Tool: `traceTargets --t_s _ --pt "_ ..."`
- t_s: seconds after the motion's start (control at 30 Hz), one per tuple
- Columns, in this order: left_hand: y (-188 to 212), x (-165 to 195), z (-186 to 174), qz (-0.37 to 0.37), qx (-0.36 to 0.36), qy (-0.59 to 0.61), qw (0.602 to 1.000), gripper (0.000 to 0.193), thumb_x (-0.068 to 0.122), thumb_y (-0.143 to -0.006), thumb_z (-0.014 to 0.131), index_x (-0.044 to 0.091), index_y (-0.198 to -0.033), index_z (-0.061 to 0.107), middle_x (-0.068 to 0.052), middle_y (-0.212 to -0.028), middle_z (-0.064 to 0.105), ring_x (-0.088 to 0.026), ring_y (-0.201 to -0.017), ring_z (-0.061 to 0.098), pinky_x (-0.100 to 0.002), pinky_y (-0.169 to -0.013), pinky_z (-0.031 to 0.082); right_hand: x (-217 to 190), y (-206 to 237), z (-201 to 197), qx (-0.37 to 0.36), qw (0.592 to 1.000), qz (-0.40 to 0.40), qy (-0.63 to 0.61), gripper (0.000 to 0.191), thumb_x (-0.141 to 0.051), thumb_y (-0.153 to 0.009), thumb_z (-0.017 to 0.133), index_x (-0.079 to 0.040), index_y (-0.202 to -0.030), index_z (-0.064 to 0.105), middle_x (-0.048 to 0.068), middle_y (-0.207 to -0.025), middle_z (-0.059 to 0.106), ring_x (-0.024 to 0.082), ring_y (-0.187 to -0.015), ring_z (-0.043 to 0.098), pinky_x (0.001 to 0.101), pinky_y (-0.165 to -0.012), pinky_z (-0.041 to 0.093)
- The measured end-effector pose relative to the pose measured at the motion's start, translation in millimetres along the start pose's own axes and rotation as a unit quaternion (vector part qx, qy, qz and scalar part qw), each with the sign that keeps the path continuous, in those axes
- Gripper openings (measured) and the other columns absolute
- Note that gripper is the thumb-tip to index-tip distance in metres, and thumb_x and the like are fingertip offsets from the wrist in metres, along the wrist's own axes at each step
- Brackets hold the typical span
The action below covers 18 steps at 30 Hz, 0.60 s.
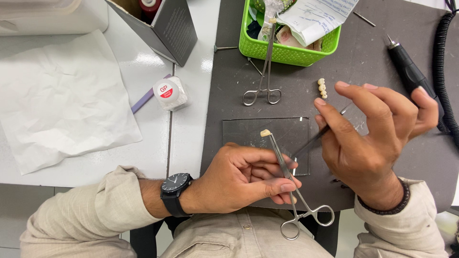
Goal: The person holds a dental crown in a locking forceps in one hand and uses a fine brush to apply and shape porcelain material on the crown over a glass slab. They periodically reload the brush with material from a small jar and continue building up the crown surface.
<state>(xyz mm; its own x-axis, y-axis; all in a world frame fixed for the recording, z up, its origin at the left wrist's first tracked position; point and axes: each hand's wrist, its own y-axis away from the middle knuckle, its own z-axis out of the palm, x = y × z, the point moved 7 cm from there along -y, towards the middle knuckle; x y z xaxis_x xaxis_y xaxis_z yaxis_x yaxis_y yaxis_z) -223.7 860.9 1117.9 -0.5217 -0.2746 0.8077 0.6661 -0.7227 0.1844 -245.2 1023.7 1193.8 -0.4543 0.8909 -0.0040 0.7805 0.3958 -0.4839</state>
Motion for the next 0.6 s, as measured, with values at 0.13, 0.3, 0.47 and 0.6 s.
traceTargets --t_s 0.13,0.3,0.47,0.6 --pt "0.5 -1.3 -0.4 -0.004 -0.003 -0.016 1.0 0.03 0.005 -0.1 0.068 -0.011 -0.125 0.064 -0.019 -0.107 0.077 -0.018 -0.091 0.077 -0.027 -0.078 0.066 -2.6 1.3 -1.4 0.008 0.999 -0.01 0.037 0.017 -0.012 -0.089 0.086 -0.015 -0.105 0.088 0.008 -0.125 0.07 0.031 -0.118 0.056 0.058 -0.109 0.023" --pt "0.7 -3.4 -1.1 0.003 -0.005 -0.003 1.0 0.033 0.005 -0.1 0.068 -0.011 -0.129 0.063 -0.019 -0.108 0.077 -0.018 -0.092 0.077 -0.027 -0.079 0.067 24.4 15.7 -3.0 0.043 0.979 0.136 -0.146 0.018 -0.006 -0.087 0.088 -0.003 -0.104 0.083 0.022 -0.099 0.055 0.03 -0.092 0.052 0.042 -0.081 0.043" --pt "0.0 -3.5 -0.9 0.011 -0.005 -0.02 1.0 0.034 0.005 -0.099 0.068 -0.01 -0.129 0.063 -0.019 -0.108 0.077 -0.018 -0.093 0.078 -0.027 -0.08 0.067 31.3 28.9 0.2 0.109 0.843 0.123 -0.512 0.015 -0.01 -0.102 0.069 0.002 -0.112 0.066 0.013 -0.095 0.068 0.021 -0.081 0.069 0.0293 -0.073 0.06" --pt "1.3 -2.0 -0.2 0.012 -0.005 -0.038 0.999 0.032 0.006 -0.1 0.069 -0.01 -0.127 0.064 -0.019 -0.107 0.077 -0.018 -0.092 0.078 -0.027 -0.08 0.067 11.4 31.3 3.7 0.022 0.837 0.071 -0.542 0.012 0.0 -0.096 0.066 0.002 -0.107 0.062 0.016 -0.097 0.073 0.03 -0.096 0.078 0.0424 -0.086 0.069"
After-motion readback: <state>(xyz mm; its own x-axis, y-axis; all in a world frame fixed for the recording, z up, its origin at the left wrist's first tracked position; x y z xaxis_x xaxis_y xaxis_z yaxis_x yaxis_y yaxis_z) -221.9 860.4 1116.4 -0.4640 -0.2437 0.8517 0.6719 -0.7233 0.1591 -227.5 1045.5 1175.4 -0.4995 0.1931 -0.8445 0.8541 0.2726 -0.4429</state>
